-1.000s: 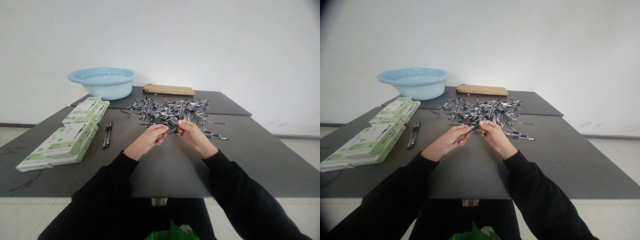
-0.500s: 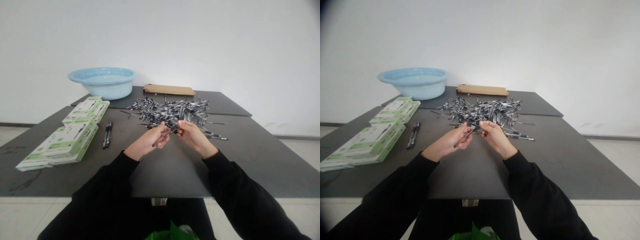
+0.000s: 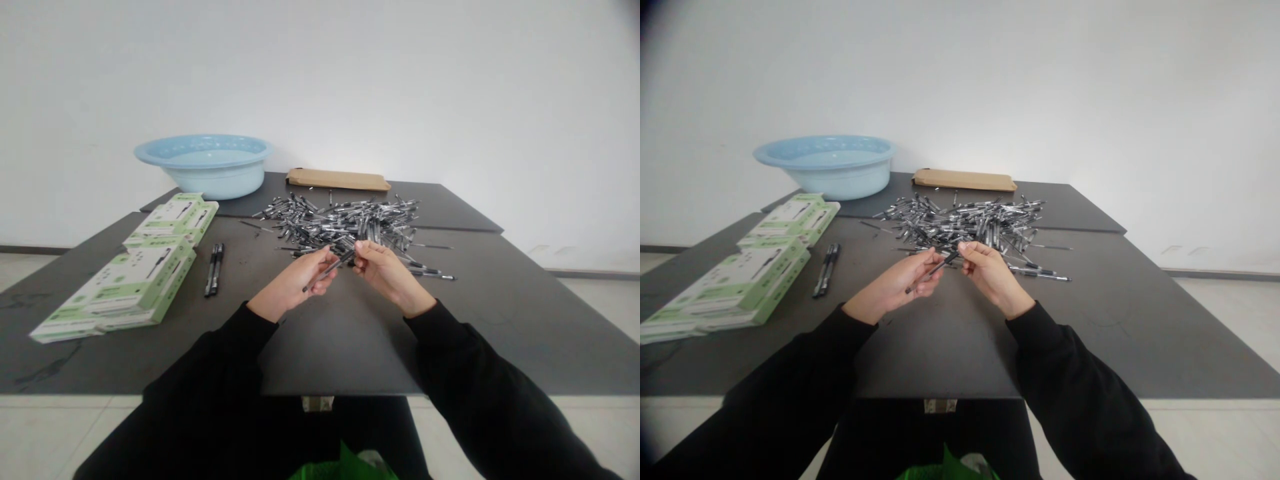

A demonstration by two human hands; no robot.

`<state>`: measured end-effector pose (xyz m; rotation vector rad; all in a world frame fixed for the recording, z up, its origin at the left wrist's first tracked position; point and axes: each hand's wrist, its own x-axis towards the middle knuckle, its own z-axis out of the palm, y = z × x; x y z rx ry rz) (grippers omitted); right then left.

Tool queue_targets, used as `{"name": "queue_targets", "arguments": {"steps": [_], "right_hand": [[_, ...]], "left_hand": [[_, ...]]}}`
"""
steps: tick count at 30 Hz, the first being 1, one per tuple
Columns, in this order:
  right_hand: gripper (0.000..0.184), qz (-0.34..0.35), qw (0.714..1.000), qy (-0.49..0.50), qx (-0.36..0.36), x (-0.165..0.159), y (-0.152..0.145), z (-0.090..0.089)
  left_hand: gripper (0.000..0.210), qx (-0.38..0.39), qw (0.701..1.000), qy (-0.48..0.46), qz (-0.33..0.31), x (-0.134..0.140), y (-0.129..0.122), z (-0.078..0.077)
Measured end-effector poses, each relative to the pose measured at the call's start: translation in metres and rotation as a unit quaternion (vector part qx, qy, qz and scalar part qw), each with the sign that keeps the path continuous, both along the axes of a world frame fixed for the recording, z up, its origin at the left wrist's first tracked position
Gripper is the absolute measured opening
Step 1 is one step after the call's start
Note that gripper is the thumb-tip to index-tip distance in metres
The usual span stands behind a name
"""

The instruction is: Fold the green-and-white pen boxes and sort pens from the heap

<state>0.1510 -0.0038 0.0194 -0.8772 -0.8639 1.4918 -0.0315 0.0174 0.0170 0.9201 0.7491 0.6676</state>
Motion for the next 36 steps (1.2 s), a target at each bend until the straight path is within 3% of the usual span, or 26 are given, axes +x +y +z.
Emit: {"name": "queue_targets", "arguments": {"steps": [5,8,11,13,19,25,31,36], "right_hand": [[0.037,0.003,1.000,0.000,0.003,-0.0001,0.0003,-0.0013],[0.037,-0.001,1.000,0.001,0.001,0.0005,0.0005,-0.0011],[0.037,-0.002,1.000,-0.002,0.001,0.0006,0.0006,-0.0008],[0.038,-0.004,1.000,0.000,-0.002,0.0003,0.0004,-0.0006],[0.037,0.002,1.000,0.001,0.001,-0.0001,-0.0009,0.0006],[0.037,0.001,1.000,0.004,0.000,-0.0004,-0.0012,0.0006],[0.038,0.010,1.000,0.004,0.004,-0.0011,-0.0016,0.0014],[0.037,0.012,1.000,0.002,0.007,-0.0007,-0.0022,0.0023]], "left_hand": [[0.025,0.074,0.996,0.036,0.031,0.0006,-0.0018,0.0002],[0.026,0.047,0.997,0.019,0.051,-0.0013,-0.0021,0.0044],[0.030,-0.032,0.999,-0.020,-0.015,-0.0031,-0.0016,0.0064],[0.026,-0.036,0.998,-0.023,-0.047,-0.0033,-0.0015,0.0050],[0.017,0.075,0.997,0.026,0.021,-0.0023,-0.0026,0.0034],[0.017,-0.002,0.999,0.032,0.037,-0.0013,-0.0016,0.0076],[0.016,0.067,0.994,0.063,0.062,0.0009,-0.0009,0.0024],[0.017,0.035,0.996,0.043,0.064,-0.0020,0.0001,0.0056]]}}
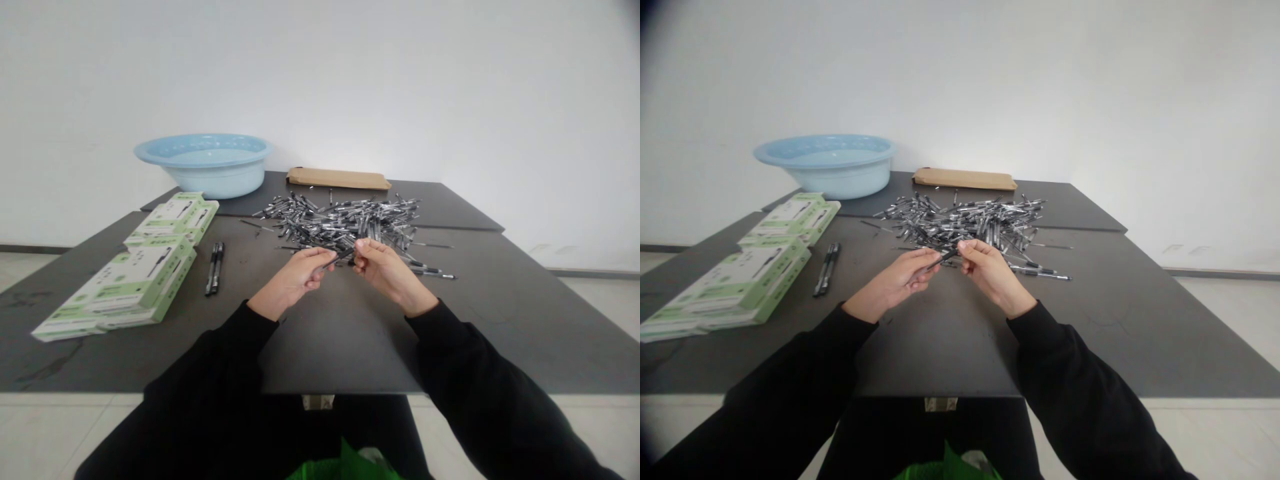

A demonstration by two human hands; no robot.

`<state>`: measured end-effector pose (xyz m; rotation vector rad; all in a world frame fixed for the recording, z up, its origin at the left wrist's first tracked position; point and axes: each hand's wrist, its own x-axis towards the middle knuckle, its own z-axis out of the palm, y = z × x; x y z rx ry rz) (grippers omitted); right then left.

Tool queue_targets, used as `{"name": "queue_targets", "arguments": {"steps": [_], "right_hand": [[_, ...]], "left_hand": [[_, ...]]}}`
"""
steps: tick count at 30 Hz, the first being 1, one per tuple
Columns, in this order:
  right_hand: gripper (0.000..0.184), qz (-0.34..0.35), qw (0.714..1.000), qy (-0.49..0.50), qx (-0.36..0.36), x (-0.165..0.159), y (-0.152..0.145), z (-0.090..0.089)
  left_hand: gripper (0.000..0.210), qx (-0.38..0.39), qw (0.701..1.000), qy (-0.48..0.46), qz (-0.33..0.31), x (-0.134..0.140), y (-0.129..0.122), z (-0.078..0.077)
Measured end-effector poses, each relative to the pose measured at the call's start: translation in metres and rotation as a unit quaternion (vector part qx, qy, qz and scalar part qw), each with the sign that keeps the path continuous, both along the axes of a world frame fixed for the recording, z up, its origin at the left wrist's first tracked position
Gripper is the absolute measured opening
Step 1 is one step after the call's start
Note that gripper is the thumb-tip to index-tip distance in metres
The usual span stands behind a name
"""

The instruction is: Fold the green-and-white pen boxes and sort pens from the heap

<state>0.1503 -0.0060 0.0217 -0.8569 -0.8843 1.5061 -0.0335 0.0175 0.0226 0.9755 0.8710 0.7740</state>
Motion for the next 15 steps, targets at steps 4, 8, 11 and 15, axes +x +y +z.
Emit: {"name": "queue_targets", "arguments": {"steps": [4,8,11,15], "right_hand": [[0.040,-0.010,1.000,-0.003,0.001,-0.0004,0.0003,-0.0005],[0.040,-0.012,1.000,-0.002,0.001,-0.0004,0.0007,-0.0011],[0.040,-0.014,1.000,-0.002,-0.003,0.0001,0.0010,-0.0010],[0.041,-0.019,1.000,-0.004,-0.008,0.0004,0.0011,-0.0003]], "left_hand": [[0.026,-0.082,0.994,-0.031,-0.071,-0.0011,-0.0012,0.0009],[0.018,0.003,0.998,-0.021,-0.053,-0.0002,-0.0021,-0.0023],[0.019,0.044,0.999,0.001,-0.026,0.0000,-0.0021,-0.0023],[0.021,0.007,1.000,-0.012,-0.019,0.0001,-0.0019,0.0000]]}}
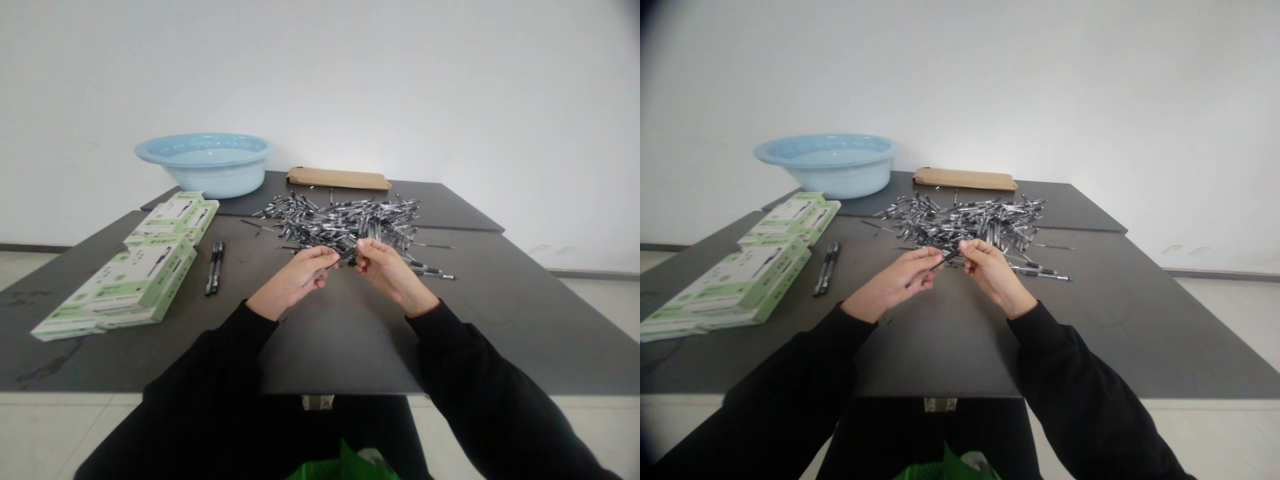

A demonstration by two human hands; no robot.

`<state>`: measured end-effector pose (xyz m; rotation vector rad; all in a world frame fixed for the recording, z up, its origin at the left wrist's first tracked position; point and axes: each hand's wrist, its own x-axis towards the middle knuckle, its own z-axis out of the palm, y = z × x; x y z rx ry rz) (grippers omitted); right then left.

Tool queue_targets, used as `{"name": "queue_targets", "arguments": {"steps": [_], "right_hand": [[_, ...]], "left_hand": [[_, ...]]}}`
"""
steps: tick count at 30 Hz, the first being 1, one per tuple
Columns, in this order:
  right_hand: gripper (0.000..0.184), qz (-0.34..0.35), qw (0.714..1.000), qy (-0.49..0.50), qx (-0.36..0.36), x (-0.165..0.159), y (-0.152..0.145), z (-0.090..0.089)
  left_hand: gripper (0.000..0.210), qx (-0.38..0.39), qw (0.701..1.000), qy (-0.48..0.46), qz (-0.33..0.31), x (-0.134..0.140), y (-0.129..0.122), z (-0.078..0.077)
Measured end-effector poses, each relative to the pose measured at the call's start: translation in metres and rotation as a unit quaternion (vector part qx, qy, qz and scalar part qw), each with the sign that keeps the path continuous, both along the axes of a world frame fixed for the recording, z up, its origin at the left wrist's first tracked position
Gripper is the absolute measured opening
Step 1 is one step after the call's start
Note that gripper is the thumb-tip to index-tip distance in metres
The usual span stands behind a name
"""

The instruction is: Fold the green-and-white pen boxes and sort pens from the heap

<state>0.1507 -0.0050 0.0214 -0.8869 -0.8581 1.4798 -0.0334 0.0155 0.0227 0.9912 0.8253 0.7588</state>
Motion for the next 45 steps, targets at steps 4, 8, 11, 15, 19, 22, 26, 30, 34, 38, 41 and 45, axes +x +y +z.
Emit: {"name": "queue_targets", "arguments": {"steps": [4,8,11,15,19,22,26,30,34,38,41,45], "right_hand": [[0.041,0.003,1.000,0.000,-0.001,-0.0004,-0.0008,0.0004],[0.040,0.003,1.000,-0.002,0.002,-0.0002,-0.0011,0.0005],[0.039,0.004,1.000,-0.010,0.005,0.0001,-0.0009,0.0000],[0.040,0.008,1.000,-0.024,0.011,-0.0006,-0.0006,-0.0013],[0.041,0.007,0.999,-0.031,0.013,-0.0016,-0.0008,-0.0015],[0.042,0.005,0.999,-0.031,0.012,-0.0021,-0.0012,-0.0005],[0.041,0.001,1.000,-0.023,0.008,-0.0019,-0.0017,0.0008],[0.041,0.001,0.999,-0.031,0.009,-0.0020,-0.0020,0.0006],[0.041,0.001,1.000,-0.028,0.009,-0.0029,-0.0023,0.0001],[0.040,0.002,1.000,-0.020,0.011,-0.0030,-0.0027,0.0007],[0.040,0.001,1.000,-0.015,0.007,-0.0026,-0.0028,0.0014],[0.038,-0.006,1.000,-0.019,0.009,-0.0028,-0.0029,0.0024]], "left_hand": [[0.023,-0.040,0.999,-0.010,-0.032,0.0013,0.0006,-0.0014],[0.020,0.037,0.999,0.024,-0.018,0.0008,0.0005,-0.0023],[0.020,0.048,0.998,0.038,-0.023,-0.0007,-0.0003,-0.0012],[0.026,0.008,0.999,0.016,-0.033,-0.0005,-0.0002,-0.0028],[0.027,-0.021,0.999,0.002,-0.050,0.0006,0.0001,-0.0051],[0.023,0.041,0.998,0.029,-0.030,0.0002,-0.0010,-0.0031],[0.020,0.040,0.998,0.045,0.007,-0.0011,-0.0015,0.0019],[0.026,-0.039,0.999,0.007,-0.034,-0.0012,0.0001,0.0013],[0.021,0.011,0.999,0.020,-0.032,-0.0006,0.0006,-0.0025],[0.023,0.042,0.998,0.034,-0.018,-0.0010,0.0003,-0.0022],[0.025,-0.022,0.999,0.006,-0.040,-0.0017,0.0007,-0.0014],[0.025,-0.065,0.993,-0.033,-0.088,-0.0025,0.0006,-0.0020]]}}
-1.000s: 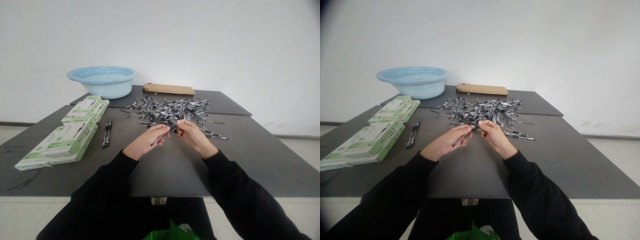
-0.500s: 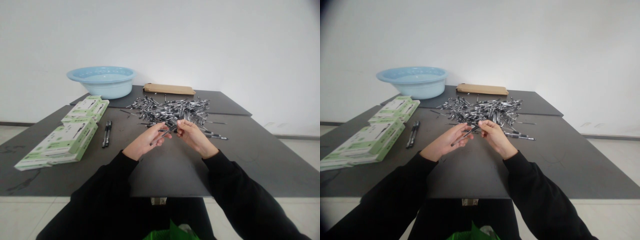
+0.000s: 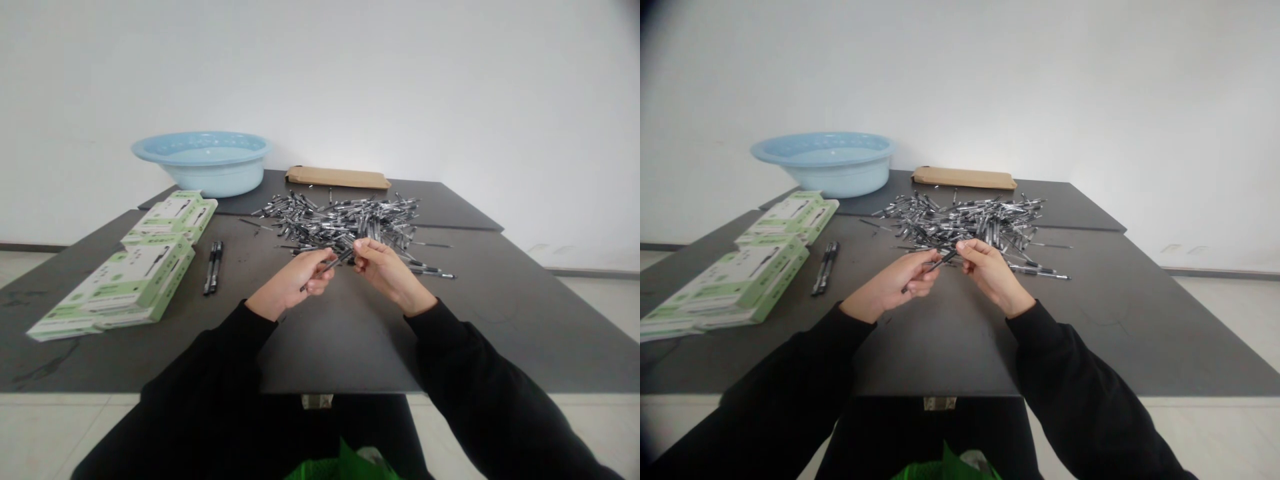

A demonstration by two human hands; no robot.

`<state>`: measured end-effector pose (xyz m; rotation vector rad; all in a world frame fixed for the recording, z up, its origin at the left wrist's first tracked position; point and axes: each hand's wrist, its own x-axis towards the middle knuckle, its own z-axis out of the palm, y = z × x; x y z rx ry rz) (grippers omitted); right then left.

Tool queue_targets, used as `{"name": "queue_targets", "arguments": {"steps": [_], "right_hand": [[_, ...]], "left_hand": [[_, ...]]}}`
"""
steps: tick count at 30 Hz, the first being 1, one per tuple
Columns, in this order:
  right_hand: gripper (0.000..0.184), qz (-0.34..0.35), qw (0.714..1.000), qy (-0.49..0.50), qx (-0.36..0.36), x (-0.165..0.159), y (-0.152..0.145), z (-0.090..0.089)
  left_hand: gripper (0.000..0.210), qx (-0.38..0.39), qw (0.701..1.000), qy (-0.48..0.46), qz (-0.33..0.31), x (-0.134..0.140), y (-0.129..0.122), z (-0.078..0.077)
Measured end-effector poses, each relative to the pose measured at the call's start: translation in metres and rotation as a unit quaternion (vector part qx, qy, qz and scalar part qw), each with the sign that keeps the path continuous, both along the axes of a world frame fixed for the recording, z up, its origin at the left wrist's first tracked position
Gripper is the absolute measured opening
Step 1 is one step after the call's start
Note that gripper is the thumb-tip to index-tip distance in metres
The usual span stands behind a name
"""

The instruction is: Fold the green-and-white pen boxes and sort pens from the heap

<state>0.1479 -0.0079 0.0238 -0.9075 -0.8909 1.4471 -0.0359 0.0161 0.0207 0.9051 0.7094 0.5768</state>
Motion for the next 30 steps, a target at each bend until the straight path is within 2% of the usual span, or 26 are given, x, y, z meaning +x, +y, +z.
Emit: {"name": "queue_targets", "arguments": {"steps": [4,10,14,18,23,25,30], "right_hand": [[0.034,0.004,1.000,-0.023,0.011,0.000,0.000,0.001],[0.030,-0.005,0.999,-0.030,0.028,0.002,-0.001,0.002],[0.030,-0.010,0.999,-0.036,0.023,0.003,0.000,0.003],[0.032,-0.014,0.999,-0.039,0.027,0.003,0.000,0.002],[0.032,-0.019,0.996,-0.063,0.058,0.003,0.001,-0.003],[0.032,-0.024,0.994,-0.081,0.076,0.002,0.001,-0.006],[0.028,-0.052,0.986,-0.118,0.102,0.003,0.003,-0.011]], "left_hand": [[0.023,0.063,0.998,0.013,0.011,0.000,-0.001,0.000],[0.033,0.111,0.992,0.044,0.039,-0.001,0.000,0.000],[0.031,0.137,0.989,0.040,0.050,0.000,-0.001,-0.001],[0.031,0.136,0.989,0.035,0.038,0.001,-0.004,0.001],[0.035,0.062,0.997,0.045,-0.024,-0.001,-0.001,0.001],[0.038,0.058,0.997,0.045,-0.010,-0.001,0.000,0.000],[0.024,0.118,0.989,0.052,0.074,0.002,-0.002,0.001]]}}
